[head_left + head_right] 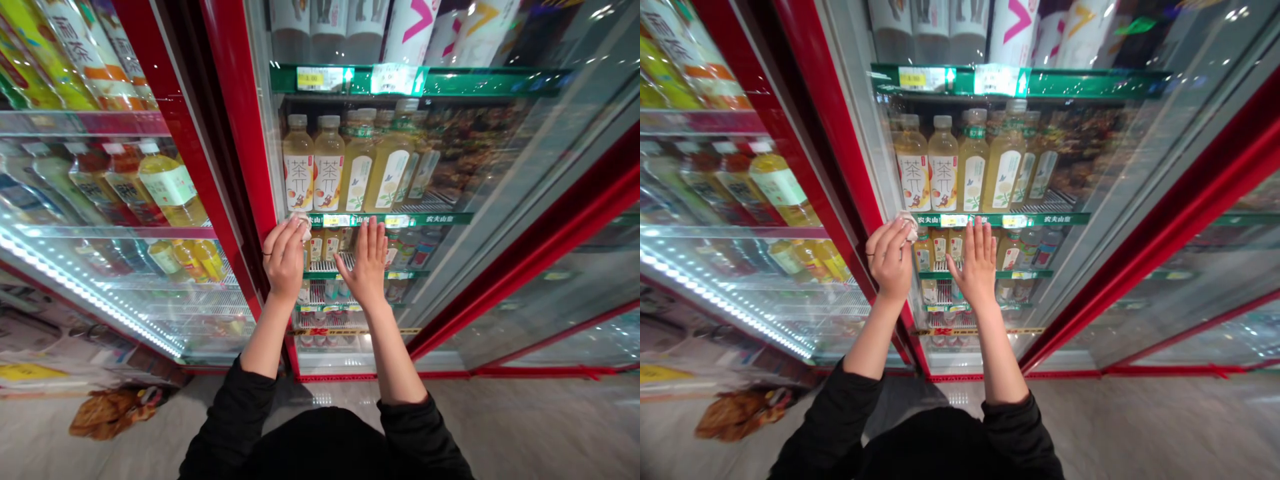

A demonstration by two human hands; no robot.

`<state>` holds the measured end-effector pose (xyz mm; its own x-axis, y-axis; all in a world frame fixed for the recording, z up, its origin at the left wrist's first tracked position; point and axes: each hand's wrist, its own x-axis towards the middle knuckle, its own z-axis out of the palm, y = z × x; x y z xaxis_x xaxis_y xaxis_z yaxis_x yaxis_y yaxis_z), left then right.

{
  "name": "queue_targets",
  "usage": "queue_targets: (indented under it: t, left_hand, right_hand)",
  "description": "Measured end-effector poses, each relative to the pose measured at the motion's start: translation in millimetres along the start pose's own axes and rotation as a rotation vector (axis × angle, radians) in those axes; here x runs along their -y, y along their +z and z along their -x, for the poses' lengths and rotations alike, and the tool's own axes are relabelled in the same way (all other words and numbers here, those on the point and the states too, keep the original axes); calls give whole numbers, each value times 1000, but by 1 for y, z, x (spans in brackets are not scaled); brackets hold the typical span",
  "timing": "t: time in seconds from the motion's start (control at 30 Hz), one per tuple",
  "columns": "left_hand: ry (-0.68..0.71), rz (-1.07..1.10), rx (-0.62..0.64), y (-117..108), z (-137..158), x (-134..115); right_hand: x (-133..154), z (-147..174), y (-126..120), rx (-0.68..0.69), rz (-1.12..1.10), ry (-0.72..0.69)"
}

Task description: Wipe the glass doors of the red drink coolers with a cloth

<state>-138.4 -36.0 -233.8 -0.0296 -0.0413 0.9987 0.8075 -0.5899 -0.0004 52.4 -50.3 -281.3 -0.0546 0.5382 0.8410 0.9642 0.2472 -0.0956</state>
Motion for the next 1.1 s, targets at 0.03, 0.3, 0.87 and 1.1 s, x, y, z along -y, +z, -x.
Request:
queue_targets:
  t: [0.03, 0.3, 0.87, 1.1]
  left_hand:
    - [29, -12, 17, 4, 2, -4]
    - [-2, -54, -24, 12, -25, -1]
    - [-50, 22, -47, 24, -17, -22]
    - [73, 63, 48, 41, 7, -49]
  right_hand:
    - [-3, 0, 0, 7, 3, -2]
    - [-13, 1, 1, 81, -43, -15]
    - [-21, 2, -12, 100, -87, -78]
    - [-46, -2, -14, 18, 0, -35]
